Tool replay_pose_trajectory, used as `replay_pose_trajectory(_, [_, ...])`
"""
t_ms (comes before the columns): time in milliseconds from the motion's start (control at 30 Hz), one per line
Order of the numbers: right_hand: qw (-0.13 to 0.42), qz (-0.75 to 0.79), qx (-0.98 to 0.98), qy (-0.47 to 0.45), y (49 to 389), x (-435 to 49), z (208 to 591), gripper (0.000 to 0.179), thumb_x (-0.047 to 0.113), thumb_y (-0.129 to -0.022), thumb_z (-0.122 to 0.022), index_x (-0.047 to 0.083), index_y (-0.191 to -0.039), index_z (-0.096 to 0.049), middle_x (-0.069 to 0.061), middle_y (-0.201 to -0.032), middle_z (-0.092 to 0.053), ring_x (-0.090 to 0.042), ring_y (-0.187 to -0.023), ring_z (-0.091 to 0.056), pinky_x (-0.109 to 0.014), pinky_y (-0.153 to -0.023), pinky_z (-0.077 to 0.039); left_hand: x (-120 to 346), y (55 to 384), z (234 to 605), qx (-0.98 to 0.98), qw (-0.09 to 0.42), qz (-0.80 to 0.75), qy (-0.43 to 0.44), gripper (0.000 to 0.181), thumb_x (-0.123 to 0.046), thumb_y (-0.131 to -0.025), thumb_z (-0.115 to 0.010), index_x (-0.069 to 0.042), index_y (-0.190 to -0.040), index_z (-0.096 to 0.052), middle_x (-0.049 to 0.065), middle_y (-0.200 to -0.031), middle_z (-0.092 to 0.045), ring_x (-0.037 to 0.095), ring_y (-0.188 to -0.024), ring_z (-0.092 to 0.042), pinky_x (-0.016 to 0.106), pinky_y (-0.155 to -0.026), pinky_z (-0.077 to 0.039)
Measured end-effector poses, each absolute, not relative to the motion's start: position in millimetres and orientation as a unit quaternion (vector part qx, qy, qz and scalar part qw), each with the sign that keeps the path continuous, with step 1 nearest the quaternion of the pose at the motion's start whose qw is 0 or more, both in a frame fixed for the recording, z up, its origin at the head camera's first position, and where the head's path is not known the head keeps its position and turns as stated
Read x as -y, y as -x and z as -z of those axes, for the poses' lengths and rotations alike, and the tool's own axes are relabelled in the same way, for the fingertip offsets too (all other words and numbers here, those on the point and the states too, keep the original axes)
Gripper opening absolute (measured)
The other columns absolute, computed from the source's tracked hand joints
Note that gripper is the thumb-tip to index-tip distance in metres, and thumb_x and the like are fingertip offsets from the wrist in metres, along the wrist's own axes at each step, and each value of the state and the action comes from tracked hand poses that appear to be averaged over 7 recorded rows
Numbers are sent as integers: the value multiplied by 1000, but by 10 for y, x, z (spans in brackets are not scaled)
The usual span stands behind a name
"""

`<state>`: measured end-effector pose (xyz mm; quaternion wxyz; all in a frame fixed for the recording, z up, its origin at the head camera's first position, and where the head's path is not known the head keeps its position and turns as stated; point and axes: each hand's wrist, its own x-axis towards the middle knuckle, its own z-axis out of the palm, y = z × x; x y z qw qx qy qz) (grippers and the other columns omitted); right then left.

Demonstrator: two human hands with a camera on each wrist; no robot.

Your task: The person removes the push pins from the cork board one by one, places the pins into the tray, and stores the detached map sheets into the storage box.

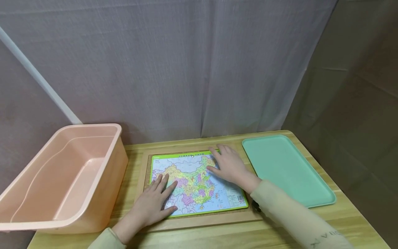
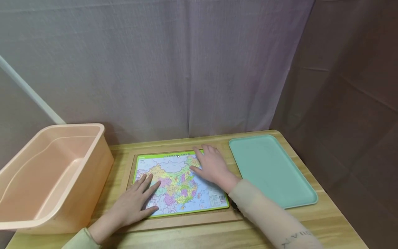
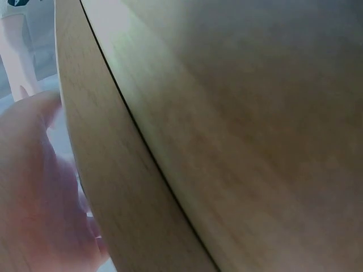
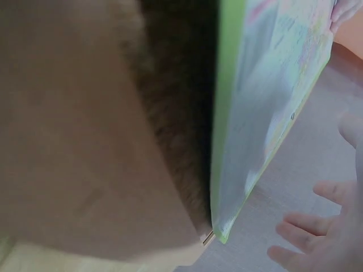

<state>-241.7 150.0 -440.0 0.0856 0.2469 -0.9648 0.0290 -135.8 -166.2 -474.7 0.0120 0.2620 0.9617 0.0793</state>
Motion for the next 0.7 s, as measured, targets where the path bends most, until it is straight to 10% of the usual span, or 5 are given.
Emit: replay_pose_trajectory(700, [47, -113, 966, -228, 2593, -1252, 4396, 69, 53, -103, -65, 2, -149, -56, -23, -145, -63, -41, -137, -59, -54, -112, -52, 1659, 1379, 4779, -962, 22, -87, -259, 83, -64, -101, -58, -20, -167, -35, 23, -174, -26, 48, -160, -27, 65, -123, -37])
